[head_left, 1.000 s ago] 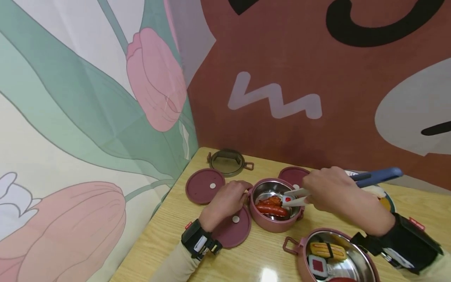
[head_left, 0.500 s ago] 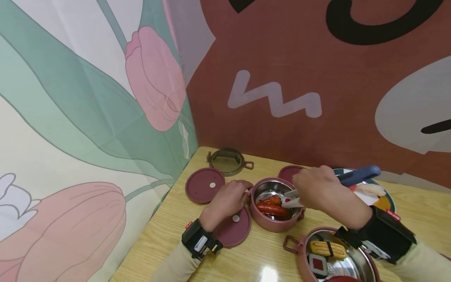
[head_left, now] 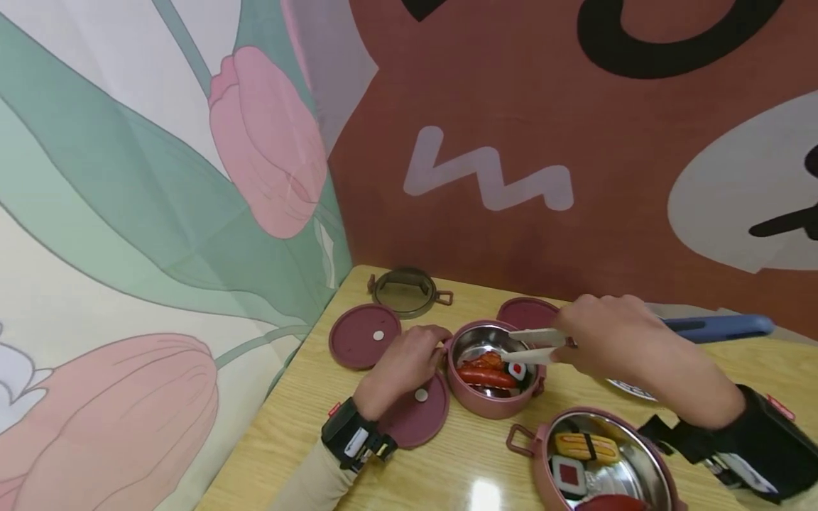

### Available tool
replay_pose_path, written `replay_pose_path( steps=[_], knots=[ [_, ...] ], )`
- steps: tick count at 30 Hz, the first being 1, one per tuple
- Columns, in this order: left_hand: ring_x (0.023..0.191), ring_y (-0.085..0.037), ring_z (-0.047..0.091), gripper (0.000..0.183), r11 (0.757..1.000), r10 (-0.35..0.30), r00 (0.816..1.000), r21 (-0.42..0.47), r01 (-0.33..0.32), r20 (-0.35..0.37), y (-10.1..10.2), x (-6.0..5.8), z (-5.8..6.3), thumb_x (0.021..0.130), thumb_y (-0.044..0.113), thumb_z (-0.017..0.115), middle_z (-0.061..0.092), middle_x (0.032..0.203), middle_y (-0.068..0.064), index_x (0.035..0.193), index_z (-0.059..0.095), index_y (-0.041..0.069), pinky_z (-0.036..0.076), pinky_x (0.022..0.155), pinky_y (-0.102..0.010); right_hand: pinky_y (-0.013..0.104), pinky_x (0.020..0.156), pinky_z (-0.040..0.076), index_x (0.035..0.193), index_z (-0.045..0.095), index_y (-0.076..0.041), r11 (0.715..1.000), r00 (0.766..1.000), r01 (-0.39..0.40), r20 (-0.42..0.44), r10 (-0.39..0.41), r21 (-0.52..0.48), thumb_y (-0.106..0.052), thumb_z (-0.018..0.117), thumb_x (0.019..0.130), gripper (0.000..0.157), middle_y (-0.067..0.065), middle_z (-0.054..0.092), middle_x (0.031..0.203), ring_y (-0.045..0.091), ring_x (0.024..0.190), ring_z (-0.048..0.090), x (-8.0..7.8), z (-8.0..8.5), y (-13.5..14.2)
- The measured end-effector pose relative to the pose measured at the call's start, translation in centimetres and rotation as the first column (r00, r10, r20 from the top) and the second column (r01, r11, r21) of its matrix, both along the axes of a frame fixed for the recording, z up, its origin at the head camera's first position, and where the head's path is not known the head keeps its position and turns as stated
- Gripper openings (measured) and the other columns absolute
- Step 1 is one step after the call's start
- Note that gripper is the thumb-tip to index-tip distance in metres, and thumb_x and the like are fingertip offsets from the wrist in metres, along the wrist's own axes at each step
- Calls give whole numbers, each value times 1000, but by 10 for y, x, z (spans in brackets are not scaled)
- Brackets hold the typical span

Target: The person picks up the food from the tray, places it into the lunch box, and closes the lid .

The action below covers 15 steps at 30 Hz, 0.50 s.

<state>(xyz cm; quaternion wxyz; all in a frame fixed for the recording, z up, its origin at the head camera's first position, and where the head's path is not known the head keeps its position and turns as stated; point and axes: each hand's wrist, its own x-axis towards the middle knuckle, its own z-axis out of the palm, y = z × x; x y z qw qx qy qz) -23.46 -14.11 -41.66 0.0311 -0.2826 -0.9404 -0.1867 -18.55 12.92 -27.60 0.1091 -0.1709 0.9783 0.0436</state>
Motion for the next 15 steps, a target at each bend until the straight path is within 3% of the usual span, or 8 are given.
replay_pose_path(
  steps=[7,15],
  knots=[
    [95,-11,64,27,1000,1,1000,18,-1,11,1,1,1,101,14,61,73,118,-3,126,73,11,54,76,-28,31,45,34,120,78,-13,994,993,93,-66,-96,-50,-53,81,79,57,-4,66,78,15,56,48,9,9,53],
    [103,-16,68,27,999,-4,1000,52,4,8,-1,2,-3,101,15,62,73,118,-5,125,72,9,57,86,-35,35,48,36,115,78,-7,977,970,208,-119,-212,-42,-51,82,79,57,-2,63,75,17,61,49,19,0,119]
  ],
)
